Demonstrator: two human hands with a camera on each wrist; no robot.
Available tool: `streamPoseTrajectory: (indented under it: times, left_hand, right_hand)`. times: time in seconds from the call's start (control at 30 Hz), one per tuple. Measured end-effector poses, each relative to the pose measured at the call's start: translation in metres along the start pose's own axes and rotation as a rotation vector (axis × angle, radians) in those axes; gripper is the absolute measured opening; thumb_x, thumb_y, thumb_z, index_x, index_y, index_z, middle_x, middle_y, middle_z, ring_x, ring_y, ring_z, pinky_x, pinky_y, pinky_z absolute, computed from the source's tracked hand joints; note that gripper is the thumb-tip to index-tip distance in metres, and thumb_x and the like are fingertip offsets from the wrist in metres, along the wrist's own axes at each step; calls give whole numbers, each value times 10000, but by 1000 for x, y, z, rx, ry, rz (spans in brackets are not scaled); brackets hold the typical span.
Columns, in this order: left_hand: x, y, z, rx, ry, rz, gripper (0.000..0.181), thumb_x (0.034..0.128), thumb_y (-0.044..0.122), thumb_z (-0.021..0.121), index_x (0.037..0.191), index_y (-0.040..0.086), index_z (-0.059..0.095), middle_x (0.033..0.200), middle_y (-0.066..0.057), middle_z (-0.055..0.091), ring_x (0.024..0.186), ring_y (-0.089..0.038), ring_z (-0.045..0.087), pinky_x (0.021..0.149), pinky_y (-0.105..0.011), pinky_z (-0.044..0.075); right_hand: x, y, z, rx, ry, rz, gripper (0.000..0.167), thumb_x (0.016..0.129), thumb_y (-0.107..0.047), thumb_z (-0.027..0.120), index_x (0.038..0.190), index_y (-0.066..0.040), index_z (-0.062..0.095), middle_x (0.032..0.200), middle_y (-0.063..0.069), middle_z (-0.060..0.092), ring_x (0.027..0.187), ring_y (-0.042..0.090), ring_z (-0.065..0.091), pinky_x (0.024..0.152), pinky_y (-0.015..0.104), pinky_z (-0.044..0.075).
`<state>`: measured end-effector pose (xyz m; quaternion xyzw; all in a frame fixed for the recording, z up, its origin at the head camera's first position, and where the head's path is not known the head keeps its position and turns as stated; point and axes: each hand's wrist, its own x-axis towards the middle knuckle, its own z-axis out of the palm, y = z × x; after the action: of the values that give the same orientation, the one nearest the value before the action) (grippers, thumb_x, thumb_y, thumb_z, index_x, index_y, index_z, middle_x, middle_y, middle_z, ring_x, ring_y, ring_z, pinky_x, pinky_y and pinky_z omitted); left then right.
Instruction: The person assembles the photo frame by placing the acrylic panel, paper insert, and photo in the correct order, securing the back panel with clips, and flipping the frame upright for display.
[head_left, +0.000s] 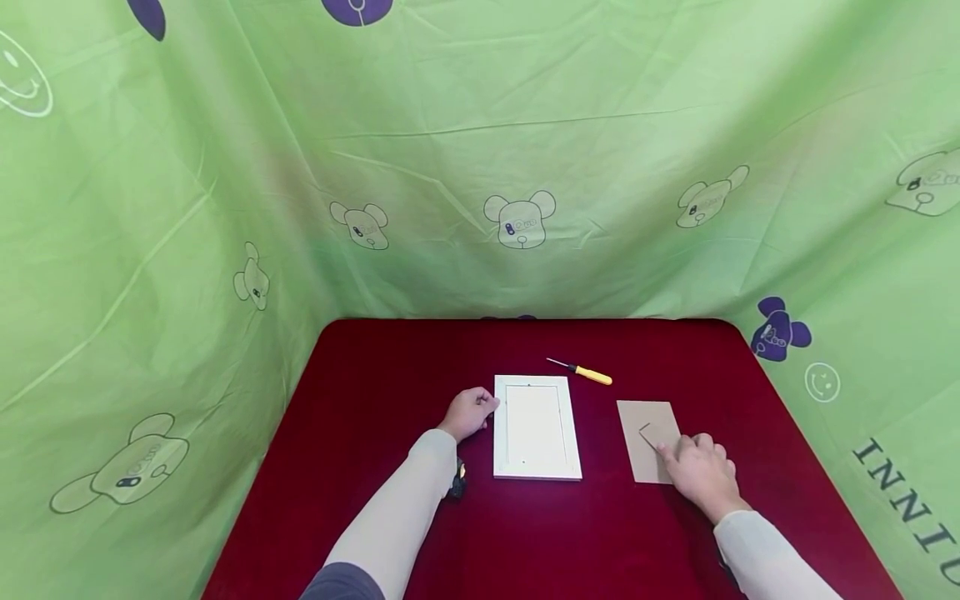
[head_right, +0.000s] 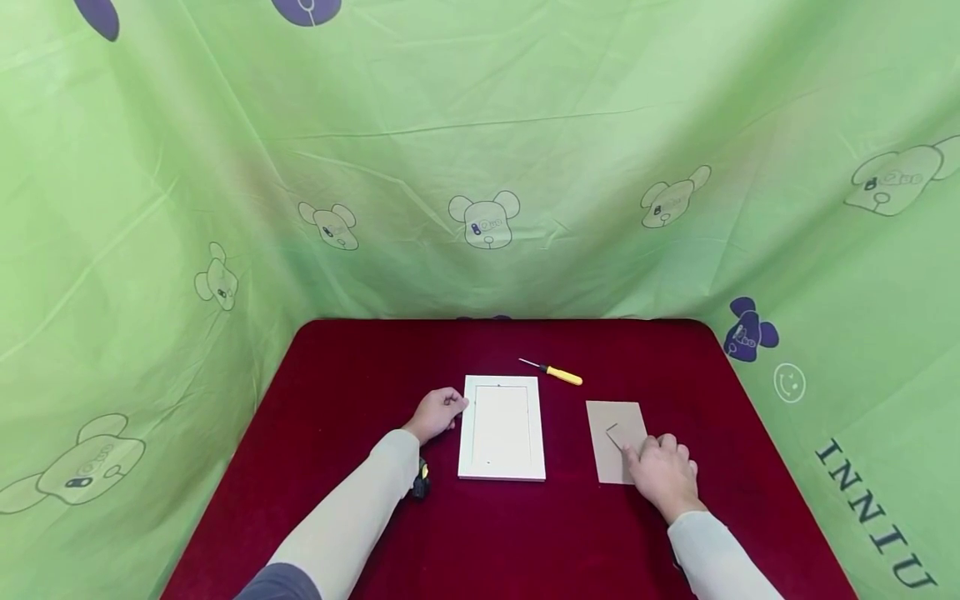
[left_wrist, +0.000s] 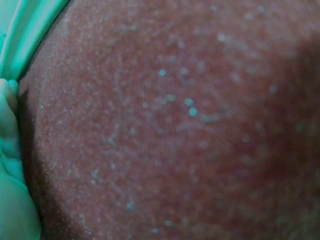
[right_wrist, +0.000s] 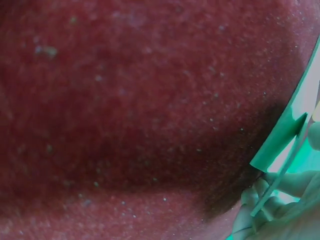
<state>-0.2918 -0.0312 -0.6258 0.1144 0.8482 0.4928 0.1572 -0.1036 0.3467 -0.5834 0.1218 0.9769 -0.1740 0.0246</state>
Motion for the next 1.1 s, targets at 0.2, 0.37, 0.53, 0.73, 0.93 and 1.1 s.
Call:
streamPoseTrajectory:
  times: [0.2, 0.37, 0.53, 0.73, 0.93, 1.1]
  left_hand:
    - [-2, 3, -1, -10, 1, 8, 216, 971, 301, 619, 828, 140, 626, 635, -8, 590, 572, -154, 583, 548, -301, 461]
    - [-2, 4, -2, -18, 7, 0, 214, 971, 299, 619, 829, 139, 628, 648, -7, 593, 578, -150, 582, 550, -297, 461]
    - [-2, 2, -1, -23, 11, 16, 207, 971, 284, 621, 835, 128, 628, 647, -10, 591, 580, -155, 586, 550, -300, 468]
    - [-2, 2, 0, -31, 10, 20, 213, 970, 289, 622, 828, 129, 625, 640, -9, 584, 576, -157, 583, 545, -300, 463]
    - [-2, 2, -1, -16, 9, 18, 218, 976, 294, 612, 824, 139, 624, 631, -9, 584, 572, -153, 583, 549, -301, 461]
    - [-2, 1, 0, -11, 11, 23, 215, 975, 296, 615, 832, 136, 622, 639, -8, 585, 569, -154, 578, 547, -297, 459]
  right_hand:
    - [3, 3, 1, 9, 3, 5, 627, 992, -414, 477, 1182, 183, 503, 1189, 376, 380, 1051, 557, 375, 797, 659, 328]
    - [8, 4, -2, 27, -31, 33, 673, 975, -451, 494, 1202, 182, 503, 1169, 373, 409, 1027, 539, 409, 787, 644, 350]
    - [10, 3, -5, 23, -47, 70, 757, 945, -522, 515, 1192, 193, 494, 1112, 377, 437, 980, 548, 444, 755, 631, 371]
    - [10, 2, -3, 23, -30, 92, 846, 880, -620, 564, 1132, 185, 503, 1030, 358, 451, 939, 554, 461, 719, 626, 382]
    - [10, 3, 0, 16, -9, 91, 849, 865, -639, 576, 1095, 175, 510, 992, 336, 454, 914, 535, 467, 702, 617, 384]
    - [10, 4, 1, 18, 8, 83, 804, 877, -596, 590, 1091, 175, 516, 986, 336, 461, 905, 534, 476, 700, 616, 386]
